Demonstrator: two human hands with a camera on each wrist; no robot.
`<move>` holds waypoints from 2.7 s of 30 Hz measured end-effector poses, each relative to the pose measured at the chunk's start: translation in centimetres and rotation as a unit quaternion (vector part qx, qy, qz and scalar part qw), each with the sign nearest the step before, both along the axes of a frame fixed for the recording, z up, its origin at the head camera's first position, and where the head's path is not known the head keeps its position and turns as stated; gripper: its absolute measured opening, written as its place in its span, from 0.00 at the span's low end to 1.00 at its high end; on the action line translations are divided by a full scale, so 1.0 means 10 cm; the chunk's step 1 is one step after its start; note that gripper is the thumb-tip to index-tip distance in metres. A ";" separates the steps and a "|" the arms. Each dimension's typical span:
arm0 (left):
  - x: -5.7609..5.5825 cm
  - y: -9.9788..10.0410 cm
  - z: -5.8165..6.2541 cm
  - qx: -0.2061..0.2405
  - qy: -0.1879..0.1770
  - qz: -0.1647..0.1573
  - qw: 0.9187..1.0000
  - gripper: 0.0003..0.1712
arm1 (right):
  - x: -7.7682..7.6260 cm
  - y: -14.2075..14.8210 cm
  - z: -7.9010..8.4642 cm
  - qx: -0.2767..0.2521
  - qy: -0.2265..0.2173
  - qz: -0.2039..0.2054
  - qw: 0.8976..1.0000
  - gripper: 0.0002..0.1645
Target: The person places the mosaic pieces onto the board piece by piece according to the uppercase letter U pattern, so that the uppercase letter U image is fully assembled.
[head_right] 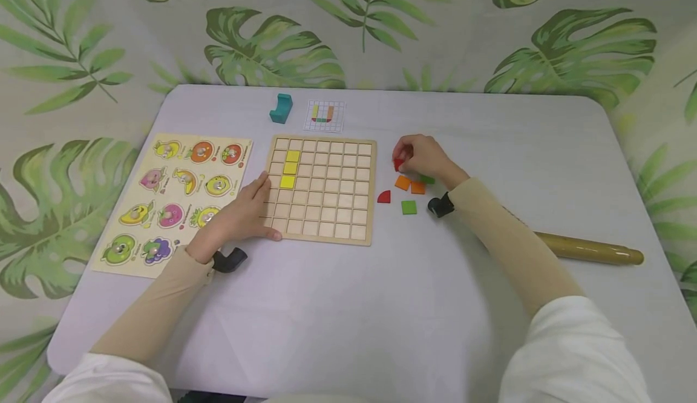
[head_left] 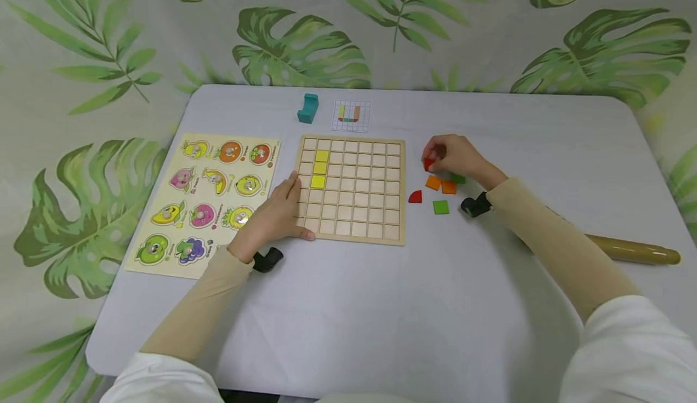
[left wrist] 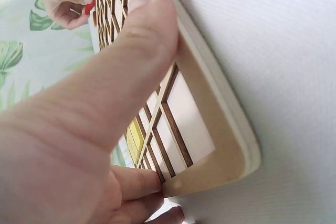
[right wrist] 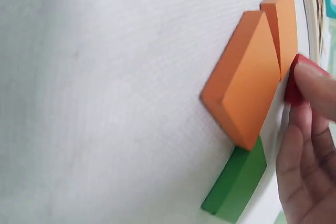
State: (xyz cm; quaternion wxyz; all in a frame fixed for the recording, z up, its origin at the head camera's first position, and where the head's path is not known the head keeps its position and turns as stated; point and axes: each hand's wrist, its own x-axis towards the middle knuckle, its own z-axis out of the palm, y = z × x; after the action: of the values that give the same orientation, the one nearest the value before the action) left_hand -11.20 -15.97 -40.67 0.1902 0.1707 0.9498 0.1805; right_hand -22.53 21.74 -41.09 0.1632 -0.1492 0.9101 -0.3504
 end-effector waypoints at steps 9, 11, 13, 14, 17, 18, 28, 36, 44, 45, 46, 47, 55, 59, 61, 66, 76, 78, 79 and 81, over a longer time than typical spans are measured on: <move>0.00 -0.01 0.00 -0.002 0.001 -0.003 1.000 0.71 | 0.01 -0.01 0.05 -0.046 -0.029 0.005 0.998 0.09; 0.01 -0.01 0.00 -0.003 0.002 -0.004 1.000 0.71 | 0.01 -0.06 0.07 -0.067 -0.043 -0.001 0.997 0.07; 0.01 -0.01 0.00 -0.003 0.001 -0.003 1.000 0.71 | 0.01 -0.14 0.07 -0.093 -0.052 0.001 0.994 0.07; 0.01 0.00 0.00 -0.004 0.001 -0.003 1.000 0.71 | 0.01 -0.18 0.08 -0.106 -0.053 0.009 0.993 0.07; 0.01 0.00 0.00 -0.003 0.001 -0.001 1.000 0.71 | 0.02 -0.32 0.08 -0.139 -0.068 0.035 0.987 0.08; 0.01 0.00 0.00 -0.003 0.001 0.000 1.000 0.71 | 0.03 -0.37 0.09 -0.149 -0.074 0.045 0.985 0.09; 0.02 0.01 0.02 -0.005 0.001 0.001 1.000 0.71 | 0.09 -0.94 0.09 -0.182 -0.085 0.102 0.974 0.05; 0.02 0.01 0.04 -0.005 0.008 -0.004 1.000 0.70 | 0.18 -1.38 0.07 -0.188 -0.089 0.130 0.969 0.05; 0.01 0.01 0.04 -0.018 0.009 -0.012 1.000 0.70 | 0.29 -1.75 0.00 -0.150 -0.062 0.136 0.977 0.06; 0.01 0.00 0.04 -0.018 0.008 -0.013 1.000 0.70 | 0.31 -1.79 0.00 -0.147 -0.061 0.136 0.978 0.06; 0.00 0.00 0.04 -0.019 0.006 -0.013 1.000 0.70 | 0.32 -1.82 0.00 -0.143 -0.057 0.136 0.979 0.06; 0.00 0.00 0.04 -0.019 0.005 -0.013 1.000 0.70 | 0.33 -1.86 -0.01 -0.138 -0.055 0.135 0.980 0.06; 0.01 0.00 0.04 -0.021 0.011 -0.021 0.999 0.70 | 0.39 -2.00 -0.03 -0.101 -0.031 0.124 0.987 0.04; 0.01 -0.01 0.03 -0.020 0.013 -0.020 1.000 0.70 | 0.45 -2.05 0.01 -0.058 0.000 0.131 0.990 0.03; 0.01 -0.01 0.03 -0.019 0.010 -0.017 1.000 0.70 | 0.47 -2.06 0.03 -0.038 0.014 0.137 0.990 0.03; 0.01 -0.01 0.03 -0.015 -0.001 -0.011 1.000 0.69 | 0.50 -2.08 0.06 -0.002 0.040 0.138 0.990 0.02; 0.01 -0.01 0.04 -0.015 -0.002 -0.008 1.000 0.69 | 0.50 -2.06 0.03 0.007 0.051 0.128 0.990 0.02; 0.02 0.00 0.05 -0.015 -0.003 -0.008 1.000 0.69 | 0.49 -2.03 0.02 -0.007 0.040 0.124 0.992 0.02; 0.02 0.00 0.05 -0.014 -0.002 -0.008 1.000 0.69 | 0.49 -2.01 0.02 -0.018 0.032 0.120 0.992 0.02; 0.02 0.00 0.05 -0.013 0.002 -0.009 1.000 0.69 | 0.47 -1.94 0.01 -0.045 0.014 0.111 0.993 0.02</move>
State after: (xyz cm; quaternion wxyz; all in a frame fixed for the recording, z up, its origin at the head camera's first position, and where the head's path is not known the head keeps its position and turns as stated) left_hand -11.02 -15.96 -40.18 0.1923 0.1769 0.9509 0.1661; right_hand -17.86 2.31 -40.97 0.1816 -0.2619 0.8732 -0.3688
